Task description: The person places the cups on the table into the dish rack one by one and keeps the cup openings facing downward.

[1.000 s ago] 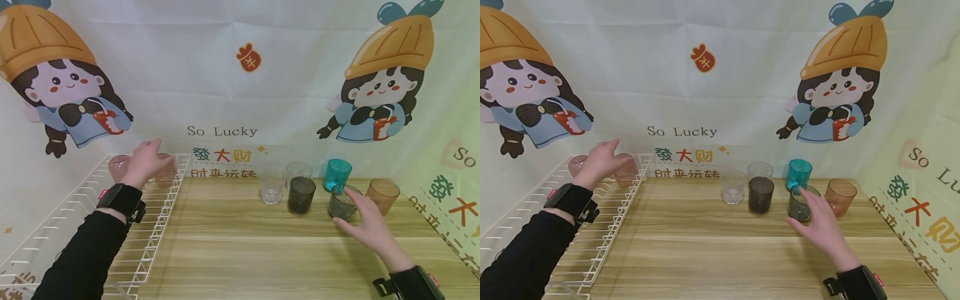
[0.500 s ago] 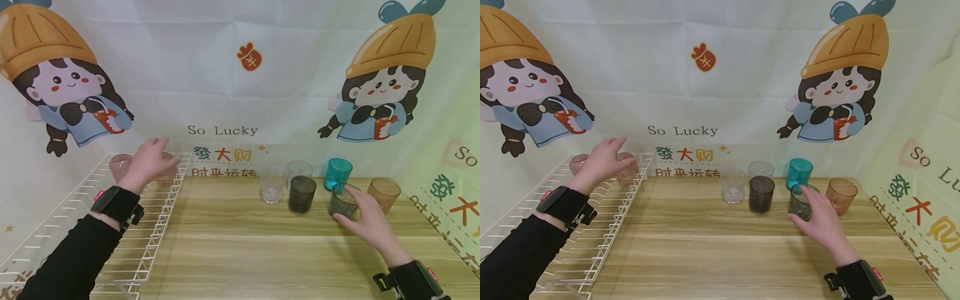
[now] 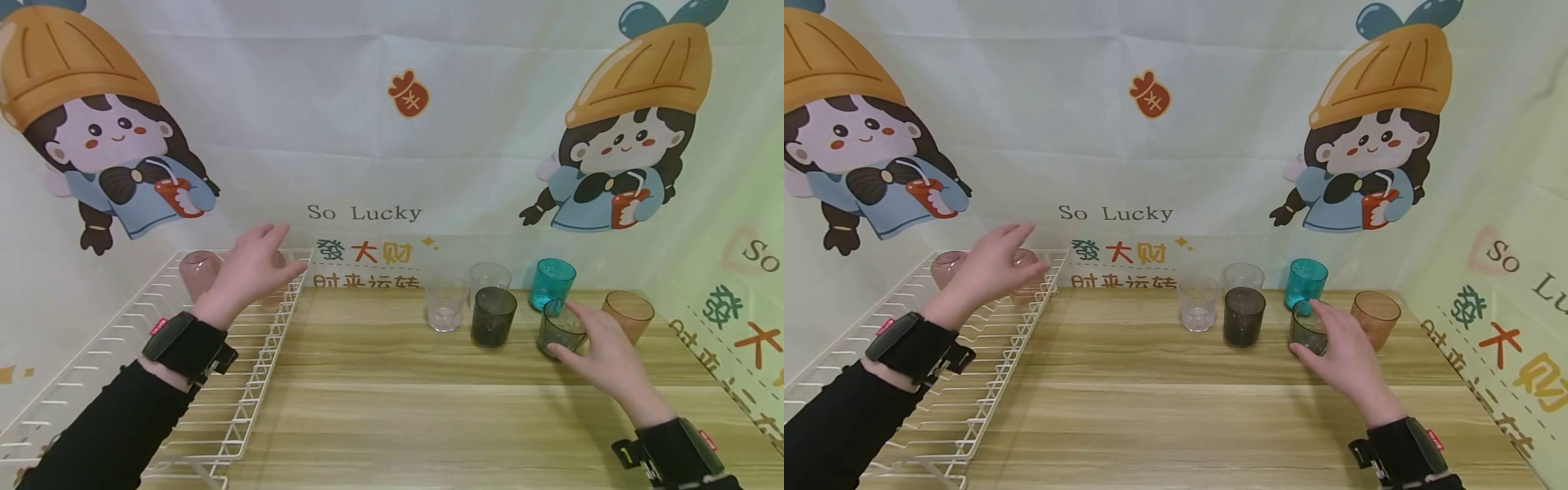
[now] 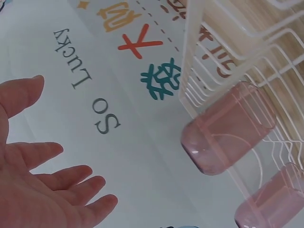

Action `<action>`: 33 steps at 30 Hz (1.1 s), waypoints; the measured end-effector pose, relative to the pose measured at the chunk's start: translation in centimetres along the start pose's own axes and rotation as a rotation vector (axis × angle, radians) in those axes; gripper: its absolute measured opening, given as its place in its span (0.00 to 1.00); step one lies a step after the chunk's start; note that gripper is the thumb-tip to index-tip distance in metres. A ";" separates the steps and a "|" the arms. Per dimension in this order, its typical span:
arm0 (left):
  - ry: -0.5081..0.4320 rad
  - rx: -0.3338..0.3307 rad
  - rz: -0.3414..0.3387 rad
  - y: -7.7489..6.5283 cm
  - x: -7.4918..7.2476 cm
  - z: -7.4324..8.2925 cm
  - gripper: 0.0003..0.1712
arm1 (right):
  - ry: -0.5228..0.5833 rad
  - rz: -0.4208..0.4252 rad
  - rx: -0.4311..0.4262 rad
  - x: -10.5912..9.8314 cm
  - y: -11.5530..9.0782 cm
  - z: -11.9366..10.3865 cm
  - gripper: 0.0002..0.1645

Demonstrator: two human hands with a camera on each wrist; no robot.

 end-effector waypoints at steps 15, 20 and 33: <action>-0.081 0.083 -0.014 -1.2 -0.1 4.1 0.47 | -0.061 -0.018 0.016 0.2 0.4 0.3 0.44; -0.076 0.129 -0.020 -1.7 0.4 5.3 0.47 | -0.079 -0.011 0.012 0.5 0.4 0.3 0.43; -0.088 0.181 -0.028 -2.3 1.3 7.3 0.47 | -0.116 0.016 -0.012 0.9 0.7 0.3 0.42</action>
Point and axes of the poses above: each hand's wrist, its own y-axis towards the middle knuckle, its own x-axis out of the palm, z = x × y, the point moved 5 cm from there along y, towards the middle knuckle, and after that the axes turned 9 degrees about -y, right-handed, at the moved point
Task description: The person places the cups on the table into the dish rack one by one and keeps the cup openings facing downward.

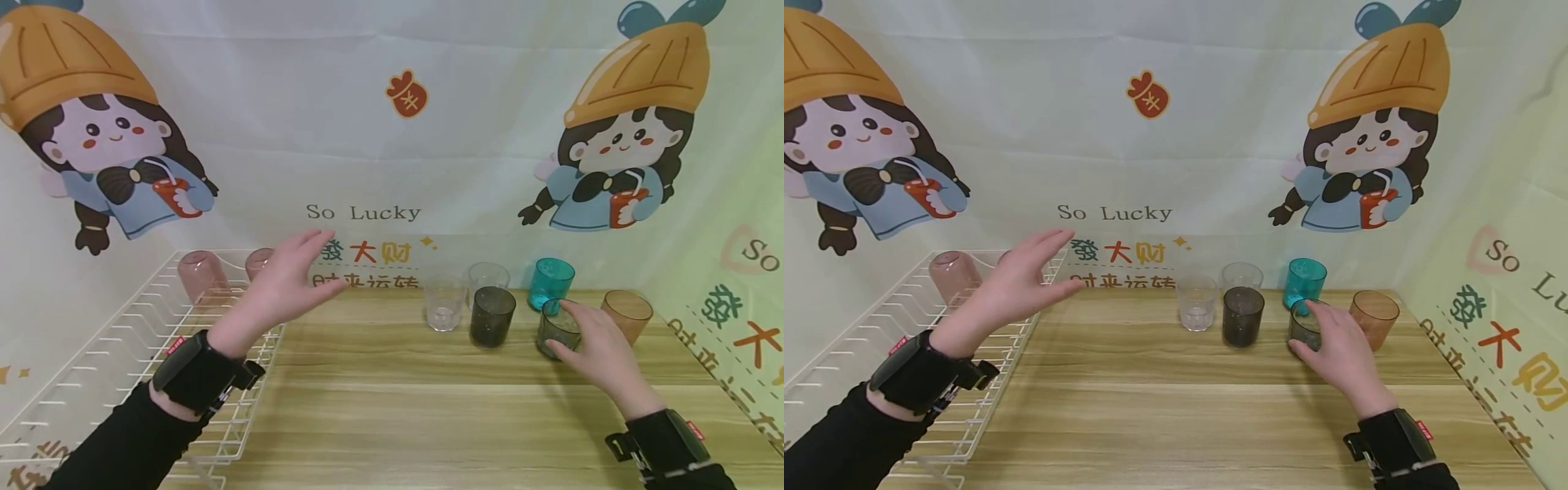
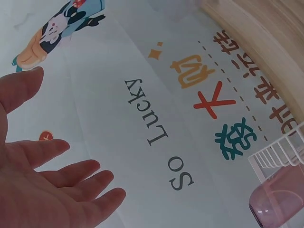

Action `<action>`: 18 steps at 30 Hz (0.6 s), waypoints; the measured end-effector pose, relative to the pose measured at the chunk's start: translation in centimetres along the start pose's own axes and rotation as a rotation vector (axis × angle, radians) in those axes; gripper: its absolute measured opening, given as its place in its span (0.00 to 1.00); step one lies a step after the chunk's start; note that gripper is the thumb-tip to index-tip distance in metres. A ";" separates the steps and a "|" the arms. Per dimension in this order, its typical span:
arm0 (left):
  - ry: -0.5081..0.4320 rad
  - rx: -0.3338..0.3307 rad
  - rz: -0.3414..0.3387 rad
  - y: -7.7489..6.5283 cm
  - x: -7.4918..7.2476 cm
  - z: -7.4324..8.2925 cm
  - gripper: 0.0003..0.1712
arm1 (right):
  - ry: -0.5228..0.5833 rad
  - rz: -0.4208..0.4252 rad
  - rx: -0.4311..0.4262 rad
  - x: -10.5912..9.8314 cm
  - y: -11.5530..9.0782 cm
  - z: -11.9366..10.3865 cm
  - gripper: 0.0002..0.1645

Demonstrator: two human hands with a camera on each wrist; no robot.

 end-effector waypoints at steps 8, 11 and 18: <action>-0.019 0.002 0.005 -0.3 0.5 0.3 0.48 | -0.032 0.008 -0.023 0.8 0.1 -0.1 0.41; -0.039 -0.003 -0.005 -0.5 0.8 0.3 0.48 | -0.046 -0.003 -0.027 1.1 0.1 -0.1 0.40; -0.028 0.025 -0.019 -0.9 1.9 0.7 0.48 | -0.078 -0.017 -0.035 1.9 0.0 0.0 0.39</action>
Point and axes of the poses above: each hand's wrist, its own y-axis towards the middle knuckle, its own x-axis out of the palm, z = x × y, the point moved 5 cm from there along y, towards the middle knuckle, and after that the axes turned 9 degrees about -y, right-handed, at the moved point
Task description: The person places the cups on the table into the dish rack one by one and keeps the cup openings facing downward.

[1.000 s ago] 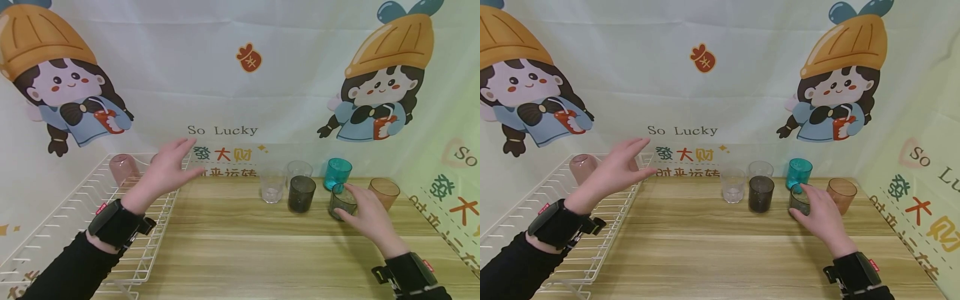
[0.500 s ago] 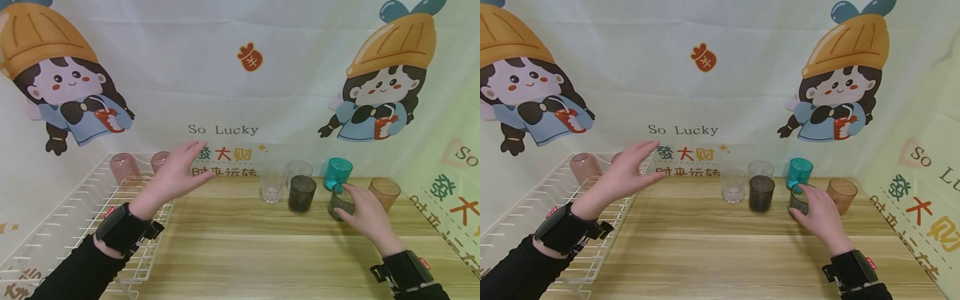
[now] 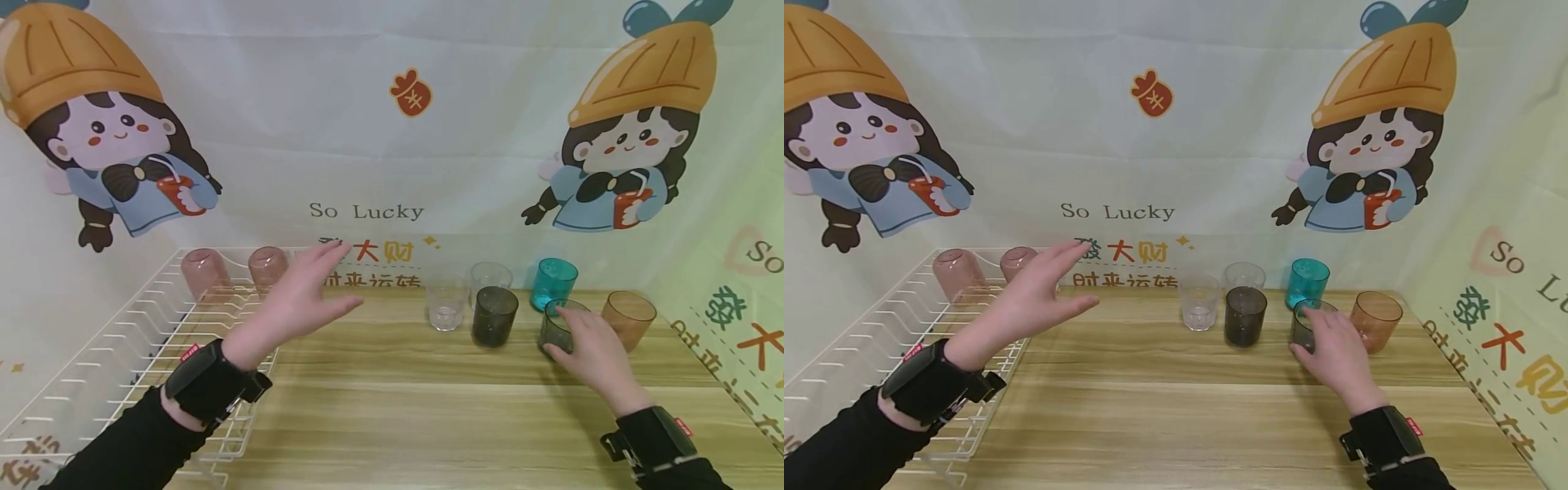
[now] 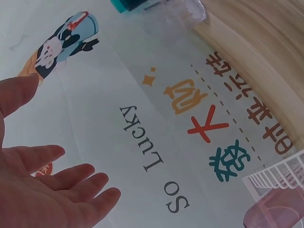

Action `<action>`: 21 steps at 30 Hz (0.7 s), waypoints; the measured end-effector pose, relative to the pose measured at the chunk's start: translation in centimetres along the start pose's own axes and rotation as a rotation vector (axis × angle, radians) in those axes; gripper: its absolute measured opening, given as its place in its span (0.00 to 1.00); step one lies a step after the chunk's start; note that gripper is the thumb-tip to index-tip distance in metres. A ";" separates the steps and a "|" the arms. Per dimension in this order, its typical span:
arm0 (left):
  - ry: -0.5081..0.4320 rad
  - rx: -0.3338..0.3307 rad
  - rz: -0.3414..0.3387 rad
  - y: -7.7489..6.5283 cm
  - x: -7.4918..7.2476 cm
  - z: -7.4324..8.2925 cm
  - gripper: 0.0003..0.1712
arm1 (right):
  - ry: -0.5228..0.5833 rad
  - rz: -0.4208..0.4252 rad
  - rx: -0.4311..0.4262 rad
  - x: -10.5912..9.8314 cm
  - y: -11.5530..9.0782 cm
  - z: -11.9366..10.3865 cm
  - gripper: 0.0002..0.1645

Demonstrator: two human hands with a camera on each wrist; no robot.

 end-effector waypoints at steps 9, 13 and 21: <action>-0.028 0.029 -0.028 -0.5 1.4 1.1 0.48 | -0.059 -0.023 -0.013 0.9 -0.1 0.2 0.34; -0.038 0.046 -0.029 -0.7 2.0 1.5 0.47 | -0.077 -0.033 -0.014 0.9 -0.1 0.1 0.32; -0.040 0.063 -0.066 -0.9 3.0 2.3 0.46 | -0.096 -0.015 -0.023 1.0 -0.1 0.1 0.24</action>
Point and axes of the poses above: each hand's wrist, its own y-axis towards the middle knuckle, its own x-axis out of the palm, z = x × y, the point moved 5 cm from there along y, towards the middle knuckle, and after that the axes turned 9 degrees about -y, right-handed, at the moved point
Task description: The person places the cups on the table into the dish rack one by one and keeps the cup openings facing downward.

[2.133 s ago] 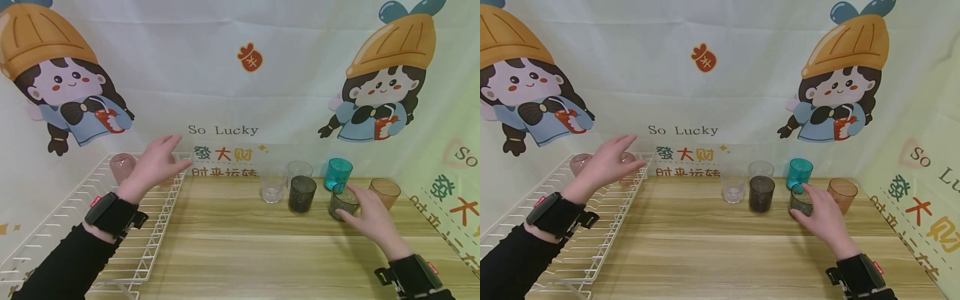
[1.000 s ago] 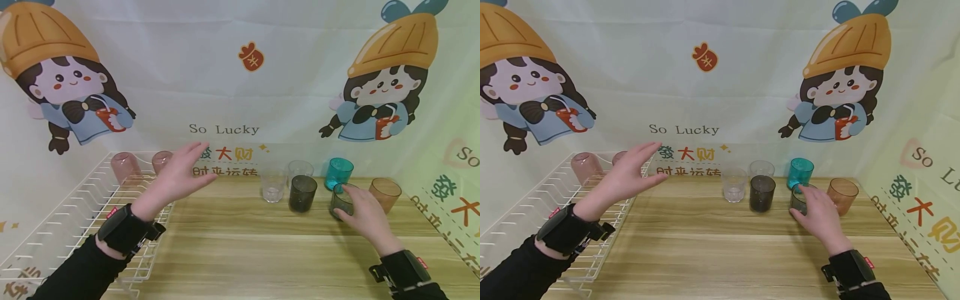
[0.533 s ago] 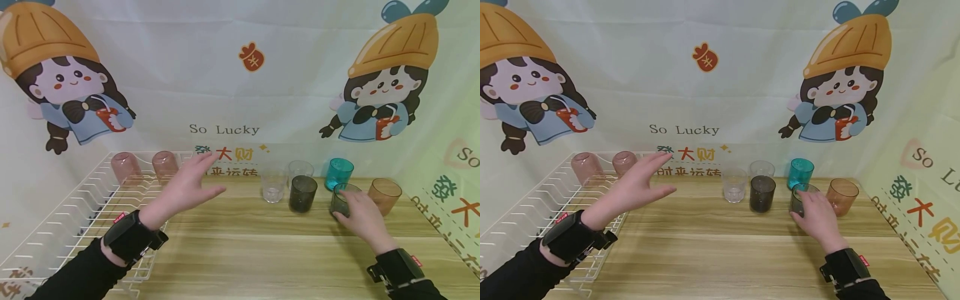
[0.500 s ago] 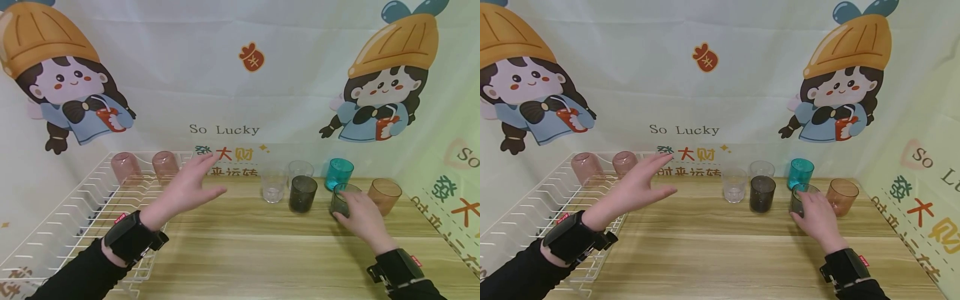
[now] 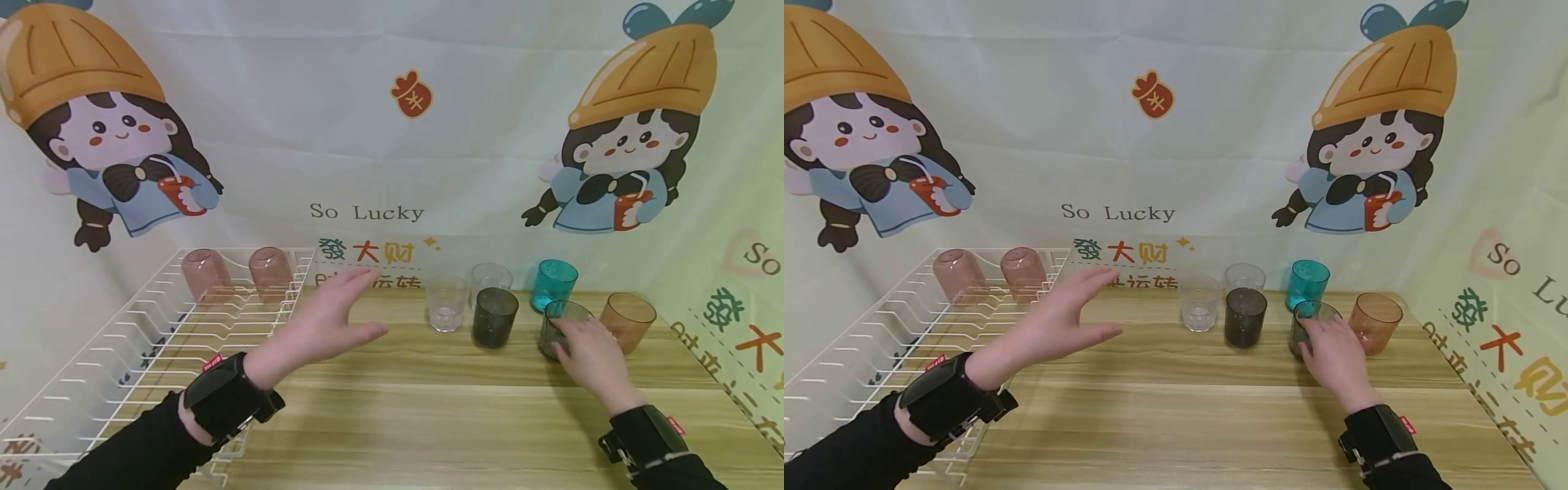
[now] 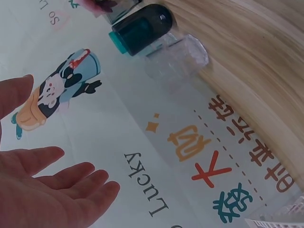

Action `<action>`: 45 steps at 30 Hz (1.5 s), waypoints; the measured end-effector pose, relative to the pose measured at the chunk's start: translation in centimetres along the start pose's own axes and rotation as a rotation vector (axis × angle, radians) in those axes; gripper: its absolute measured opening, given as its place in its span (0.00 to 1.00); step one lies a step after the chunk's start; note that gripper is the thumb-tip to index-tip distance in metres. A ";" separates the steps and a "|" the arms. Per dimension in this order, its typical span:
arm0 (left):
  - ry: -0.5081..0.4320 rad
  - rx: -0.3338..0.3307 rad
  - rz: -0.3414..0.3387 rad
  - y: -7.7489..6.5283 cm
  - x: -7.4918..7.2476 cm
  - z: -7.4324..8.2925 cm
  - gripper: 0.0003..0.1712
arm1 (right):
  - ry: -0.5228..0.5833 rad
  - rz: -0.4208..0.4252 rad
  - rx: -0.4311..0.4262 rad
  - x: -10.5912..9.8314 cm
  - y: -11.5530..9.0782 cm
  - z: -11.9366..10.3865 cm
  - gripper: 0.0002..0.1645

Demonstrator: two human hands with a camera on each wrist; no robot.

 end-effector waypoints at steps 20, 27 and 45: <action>-0.028 0.024 -0.070 0.1 2.0 1.8 0.48 | 0.044 0.039 -0.016 -2.5 -0.8 -1.3 0.16; -0.033 0.035 -0.092 0.1 2.4 2.3 0.51 | 0.085 0.042 -0.045 -4.8 -0.9 -3.0 0.17; -0.059 0.080 -0.093 0.6 2.9 3.6 0.60 | 0.175 0.161 -0.141 -8.3 -0.1 -6.8 0.15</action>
Point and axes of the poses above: each hand's wrist, its own y-axis towards the middle knuckle, its own x-axis out of the palm, z = x × y, the point moved 5 cm from there along y, towards the middle knuckle, and after that the axes turned 9 degrees about -y, right-handed, at the moved point
